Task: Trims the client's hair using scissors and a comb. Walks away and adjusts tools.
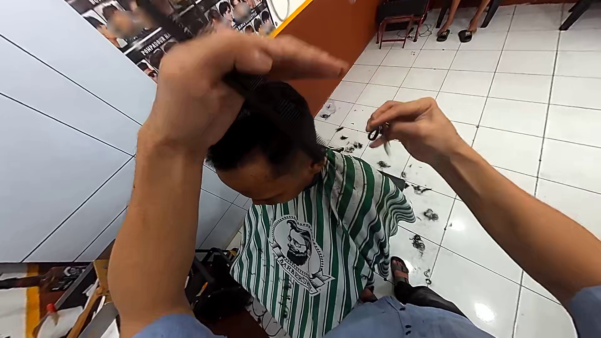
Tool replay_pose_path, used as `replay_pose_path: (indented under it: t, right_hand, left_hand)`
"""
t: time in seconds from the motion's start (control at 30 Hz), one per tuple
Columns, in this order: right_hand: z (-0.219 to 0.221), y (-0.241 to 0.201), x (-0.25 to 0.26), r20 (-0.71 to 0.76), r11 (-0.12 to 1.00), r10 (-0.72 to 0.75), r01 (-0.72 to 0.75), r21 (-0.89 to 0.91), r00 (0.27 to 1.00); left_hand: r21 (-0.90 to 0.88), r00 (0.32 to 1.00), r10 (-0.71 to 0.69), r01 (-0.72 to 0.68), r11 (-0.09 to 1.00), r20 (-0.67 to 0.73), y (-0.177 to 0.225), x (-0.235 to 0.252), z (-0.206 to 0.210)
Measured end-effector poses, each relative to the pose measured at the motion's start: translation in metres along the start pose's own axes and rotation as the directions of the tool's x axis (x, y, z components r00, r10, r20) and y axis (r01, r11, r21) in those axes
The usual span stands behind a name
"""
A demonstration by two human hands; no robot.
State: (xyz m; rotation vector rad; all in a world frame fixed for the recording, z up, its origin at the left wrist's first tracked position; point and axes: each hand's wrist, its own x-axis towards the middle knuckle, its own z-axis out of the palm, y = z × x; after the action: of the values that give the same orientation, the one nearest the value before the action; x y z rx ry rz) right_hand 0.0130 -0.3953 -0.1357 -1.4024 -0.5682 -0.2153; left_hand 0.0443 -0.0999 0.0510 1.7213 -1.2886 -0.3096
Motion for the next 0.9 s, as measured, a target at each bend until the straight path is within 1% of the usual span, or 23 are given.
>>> replay_pose_path:
  t: [0.07,0.1,0.13,0.17,0.2,0.23,0.27,0.3,0.33,0.37,0.43,0.47,0.5,0.6,0.67,0.73,0.8,0.9]
  right_hand:
    - [0.021,-0.014,0.012,0.016,0.991,-0.002,0.0,0.135,1.0]
    - [0.036,-0.023,0.019,0.033,0.987,-0.022,0.016,0.159,0.999]
    - [0.052,-0.031,0.025,0.037,0.988,-0.062,0.056,0.146,0.997]
    - [0.066,-0.035,0.029,0.029,0.984,-0.133,0.129,0.123,0.991]
    - [0.078,-0.035,0.031,0.004,0.974,-0.201,0.199,0.106,0.98]
    - [0.084,-0.031,0.031,-0.012,0.966,-0.243,0.243,0.092,0.97]
    - [0.083,-0.024,0.029,-0.006,0.961,-0.271,0.271,0.064,0.963]
    - [0.078,-0.014,0.027,0.02,0.96,-0.28,0.279,0.022,0.96]
    - [0.071,-0.002,0.024,0.061,0.963,-0.267,0.269,-0.034,0.962]
    - [0.064,0.009,0.022,0.097,0.967,-0.237,0.245,-0.073,0.967]
    - [0.056,0.025,0.025,0.151,0.981,-0.159,0.174,-0.089,0.976]
    - [0.055,0.029,0.029,0.168,0.987,-0.13,0.143,-0.07,0.977]
    - [0.055,0.031,0.035,0.182,0.992,-0.11,0.12,-0.042,0.977]
    - [0.056,0.031,0.057,0.207,0.997,-0.047,0.034,0.066,0.977]
    - [0.055,0.029,0.071,0.214,0.993,-0.002,-0.024,0.12,0.977]
    - [0.052,0.027,0.086,0.221,0.984,0.043,-0.08,0.159,0.974]
    - [0.049,0.024,0.099,0.23,0.978,0.074,-0.116,0.176,0.97]
    - [0.048,0.018,0.106,0.204,0.98,0.071,-0.107,0.167,0.976]
  left_hand:
    - [-0.016,0.993,0.034,-0.037,0.999,-0.117,0.005,0.02,0.013]
    - [-0.021,0.981,0.029,-0.033,0.999,-0.19,0.004,0.03,0.02]
    - [0.013,0.965,0.019,-0.017,1.0,-0.263,0.002,0.037,0.026]
    - [0.104,0.951,0.023,0.01,0.995,-0.309,0.0,0.041,0.031]
    - [0.215,0.95,0.03,0.039,0.976,-0.312,-0.002,0.039,0.032]
    - [0.349,0.96,0.036,0.066,0.935,-0.278,-0.002,0.029,0.027]
    - [0.459,0.97,0.041,0.076,0.885,-0.24,-0.001,0.012,0.017]
    - [0.519,0.974,0.049,0.074,0.851,-0.22,-0.002,-0.011,0.003]
    - [0.497,0.963,0.049,0.093,0.863,-0.264,-0.007,-0.038,-0.013]
    - [0.42,0.949,0.026,0.115,0.9,-0.315,-0.014,-0.066,-0.026]
    - [0.207,0.935,-0.041,0.12,0.971,-0.353,-0.038,-0.106,-0.04]
    - [0.16,0.946,-0.095,0.15,0.976,-0.31,-0.048,-0.115,-0.04]
    - [0.18,0.955,-0.131,0.182,0.967,-0.265,-0.054,-0.118,-0.037]
    - [0.381,0.983,-0.162,0.181,0.906,-0.081,-0.053,-0.102,-0.038]
    - [0.506,0.979,-0.203,0.176,0.845,-0.001,-0.042,-0.079,-0.035]
    - [0.582,0.967,-0.254,0.187,0.791,0.035,-0.037,-0.056,-0.029]
    - [0.633,0.961,-0.274,0.191,0.751,0.035,-0.036,-0.036,-0.022]
    - [0.703,0.954,-0.3,0.218,0.677,-0.007,-0.04,-0.018,-0.011]
